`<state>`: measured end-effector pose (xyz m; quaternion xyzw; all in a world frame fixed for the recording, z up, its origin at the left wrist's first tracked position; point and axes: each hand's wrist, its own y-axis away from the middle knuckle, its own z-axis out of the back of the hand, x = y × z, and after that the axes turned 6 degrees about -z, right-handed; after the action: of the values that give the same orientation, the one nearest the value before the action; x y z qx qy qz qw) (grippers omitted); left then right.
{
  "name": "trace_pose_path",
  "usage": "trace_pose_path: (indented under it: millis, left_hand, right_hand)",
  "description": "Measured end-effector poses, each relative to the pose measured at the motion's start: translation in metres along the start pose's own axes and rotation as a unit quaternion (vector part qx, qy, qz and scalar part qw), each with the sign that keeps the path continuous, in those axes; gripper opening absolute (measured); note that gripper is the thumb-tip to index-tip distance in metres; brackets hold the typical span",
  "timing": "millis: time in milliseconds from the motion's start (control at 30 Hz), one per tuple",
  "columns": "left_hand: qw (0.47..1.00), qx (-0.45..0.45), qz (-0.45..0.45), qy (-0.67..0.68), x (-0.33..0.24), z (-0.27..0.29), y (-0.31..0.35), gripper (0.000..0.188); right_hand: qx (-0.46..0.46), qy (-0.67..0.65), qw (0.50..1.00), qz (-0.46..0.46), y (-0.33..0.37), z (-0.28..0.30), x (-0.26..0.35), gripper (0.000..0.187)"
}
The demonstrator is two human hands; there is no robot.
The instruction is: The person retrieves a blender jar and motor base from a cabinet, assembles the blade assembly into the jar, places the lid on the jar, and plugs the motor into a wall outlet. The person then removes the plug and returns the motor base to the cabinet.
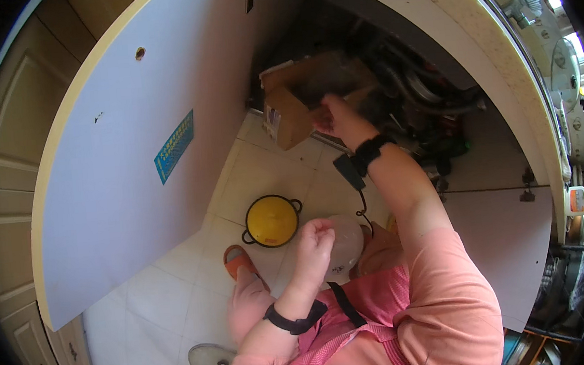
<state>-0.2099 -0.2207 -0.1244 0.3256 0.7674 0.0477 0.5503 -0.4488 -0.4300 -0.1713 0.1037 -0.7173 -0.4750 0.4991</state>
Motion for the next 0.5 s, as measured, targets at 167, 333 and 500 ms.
trace_pose_path:
  millis: [167, 333, 500]
  left_hand:
    - [1.0, -0.01, -0.02, 0.02, -0.007, 0.003, -0.003, 0.024]
    - [0.999, -0.031, -0.042, -0.001, -0.01, 0.007, 0.001, 0.022]
    - [0.995, -0.061, -0.076, -0.009, -0.018, 0.016, 0.005, 0.022]
  right_hand:
    - [-0.011, -0.09, 0.996, -0.004, 0.018, 0.043, -0.058, 0.016]
    - [0.04, -0.147, 0.988, 0.008, 0.045, 0.078, -0.116, 0.007]
    - [0.067, -0.124, 0.989, 0.053, 0.063, 0.084, -0.142, 0.006]
